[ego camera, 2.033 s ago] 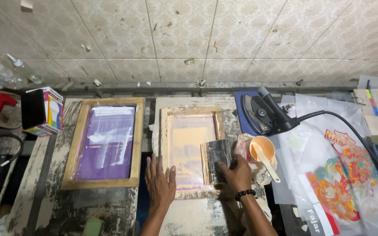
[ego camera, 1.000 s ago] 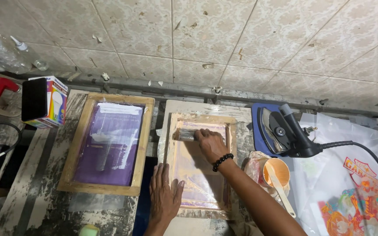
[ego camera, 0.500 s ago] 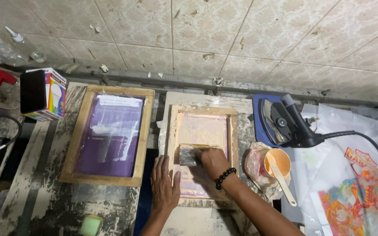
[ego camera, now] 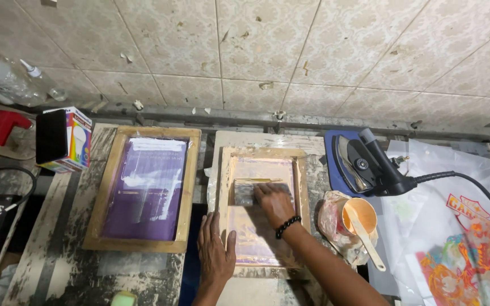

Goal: The person uses a squeegee to spread a light-colored paste across a screen printing frame. They repeatedly scoop more paste from a container using a wooden stick and apply it to the screen, then smooth it out with the squeegee. The process is repeated multiple times to ensure even coverage.

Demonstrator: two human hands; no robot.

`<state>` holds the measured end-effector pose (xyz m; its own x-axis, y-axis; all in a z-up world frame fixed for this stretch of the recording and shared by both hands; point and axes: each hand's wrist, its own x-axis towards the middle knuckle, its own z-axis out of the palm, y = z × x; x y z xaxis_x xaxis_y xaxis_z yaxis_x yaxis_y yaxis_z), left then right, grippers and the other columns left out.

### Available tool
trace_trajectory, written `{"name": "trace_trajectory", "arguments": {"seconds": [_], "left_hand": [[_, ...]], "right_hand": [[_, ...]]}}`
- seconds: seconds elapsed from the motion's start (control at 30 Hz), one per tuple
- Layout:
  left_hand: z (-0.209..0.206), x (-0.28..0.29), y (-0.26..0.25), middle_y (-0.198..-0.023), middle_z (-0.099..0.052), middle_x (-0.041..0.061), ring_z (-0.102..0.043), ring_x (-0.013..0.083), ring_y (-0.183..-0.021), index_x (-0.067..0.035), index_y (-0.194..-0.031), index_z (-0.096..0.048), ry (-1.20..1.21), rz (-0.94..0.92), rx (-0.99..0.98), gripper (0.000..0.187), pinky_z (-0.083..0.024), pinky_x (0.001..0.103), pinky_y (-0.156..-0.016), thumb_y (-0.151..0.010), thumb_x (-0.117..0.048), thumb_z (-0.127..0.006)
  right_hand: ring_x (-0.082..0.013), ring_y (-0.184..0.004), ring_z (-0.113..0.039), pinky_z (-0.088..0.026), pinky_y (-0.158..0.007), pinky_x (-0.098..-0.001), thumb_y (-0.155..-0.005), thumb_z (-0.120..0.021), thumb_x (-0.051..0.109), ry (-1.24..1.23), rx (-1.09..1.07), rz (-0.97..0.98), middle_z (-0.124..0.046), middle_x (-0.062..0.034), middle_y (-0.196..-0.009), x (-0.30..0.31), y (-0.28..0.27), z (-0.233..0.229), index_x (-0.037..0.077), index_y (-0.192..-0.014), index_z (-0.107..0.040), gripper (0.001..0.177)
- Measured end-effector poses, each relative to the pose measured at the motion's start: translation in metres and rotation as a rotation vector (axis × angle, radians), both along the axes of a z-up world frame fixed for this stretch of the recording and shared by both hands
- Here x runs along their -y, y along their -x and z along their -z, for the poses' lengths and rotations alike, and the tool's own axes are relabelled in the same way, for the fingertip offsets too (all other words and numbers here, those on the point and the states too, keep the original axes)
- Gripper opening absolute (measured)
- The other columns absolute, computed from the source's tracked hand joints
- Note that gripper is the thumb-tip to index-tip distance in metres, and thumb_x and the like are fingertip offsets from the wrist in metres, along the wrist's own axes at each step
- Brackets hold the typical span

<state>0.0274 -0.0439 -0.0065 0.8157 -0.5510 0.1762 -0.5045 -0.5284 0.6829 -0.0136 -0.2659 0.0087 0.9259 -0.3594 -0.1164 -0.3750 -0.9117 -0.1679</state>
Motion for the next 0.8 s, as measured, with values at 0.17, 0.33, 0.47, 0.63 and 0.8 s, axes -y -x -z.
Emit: {"name": "trace_trajectory", "arguments": {"seconds": [0.17, 0.33, 0.47, 0.63, 0.8], "left_hand": [[-0.005, 0.000, 0.000, -0.164, -0.038, 0.014, -0.028, 0.0325, -0.155, -0.009, -0.158, -0.035, -0.044, 0.011, -0.023, 0.068, -0.025, 0.049, -0.122, -0.104, -0.049, -0.042], [-0.005, 0.004, -0.003, -0.164, -0.038, 0.012, -0.028, 0.0316, -0.155, -0.010, -0.157, -0.036, -0.081, -0.003, -0.021, 0.068, -0.025, 0.048, -0.121, -0.102, -0.049, -0.044], [-0.008, 0.000, 0.001, -0.164, -0.038, 0.013, -0.028, 0.0331, -0.155, -0.010, -0.158, -0.035, -0.086, 0.008, -0.040, 0.068, -0.026, 0.050, -0.120, -0.103, -0.049, -0.044], [-0.004, 0.000, -0.001, -0.161, -0.041, 0.017, -0.031, 0.0348, -0.153, -0.007, -0.155, -0.039, -0.019, 0.016, -0.004, 0.065, -0.027, 0.050, -0.121, -0.105, -0.046, -0.041], [0.002, 0.001, -0.003, -0.155, -0.050, 0.016, -0.040, 0.0355, -0.148, -0.007, -0.152, -0.045, 0.089, 0.009, -0.019, 0.059, -0.032, 0.049, -0.120, -0.107, -0.043, -0.035]], "right_hand": [[-0.0204, -0.057, -0.064, -0.058, -0.060, -0.0335, -0.095, -0.070, 0.012, -0.032, 0.078, -0.100, -0.066, -0.0040, -0.071, -0.009, 0.018, -0.041, 0.012, -0.103, -0.066, 0.009], [-0.0168, -0.044, -0.052, -0.046, -0.036, -0.0232, -0.104, -0.050, 0.010, -0.020, 0.174, -0.043, -0.060, -0.0046, -0.060, 0.032, -0.029, -0.052, 0.007, -0.095, -0.068, 0.021], [-0.0183, -0.050, -0.058, -0.055, -0.043, -0.0245, -0.098, -0.066, 0.004, -0.074, 0.069, -0.029, -0.063, -0.0049, -0.061, 0.037, -0.038, -0.040, 0.006, -0.094, -0.072, 0.007], [-0.0177, -0.063, -0.067, -0.063, -0.059, -0.0284, -0.098, -0.066, 0.010, -0.160, -0.094, 0.008, -0.071, -0.0064, -0.077, -0.007, -0.001, -0.059, 0.011, -0.098, -0.072, 0.006], [-0.0128, -0.051, -0.063, -0.059, -0.051, -0.0235, -0.102, -0.064, 0.023, -0.205, -0.146, -0.081, -0.065, -0.0011, -0.065, -0.039, 0.045, -0.053, 0.014, -0.092, -0.072, 0.016]]}}
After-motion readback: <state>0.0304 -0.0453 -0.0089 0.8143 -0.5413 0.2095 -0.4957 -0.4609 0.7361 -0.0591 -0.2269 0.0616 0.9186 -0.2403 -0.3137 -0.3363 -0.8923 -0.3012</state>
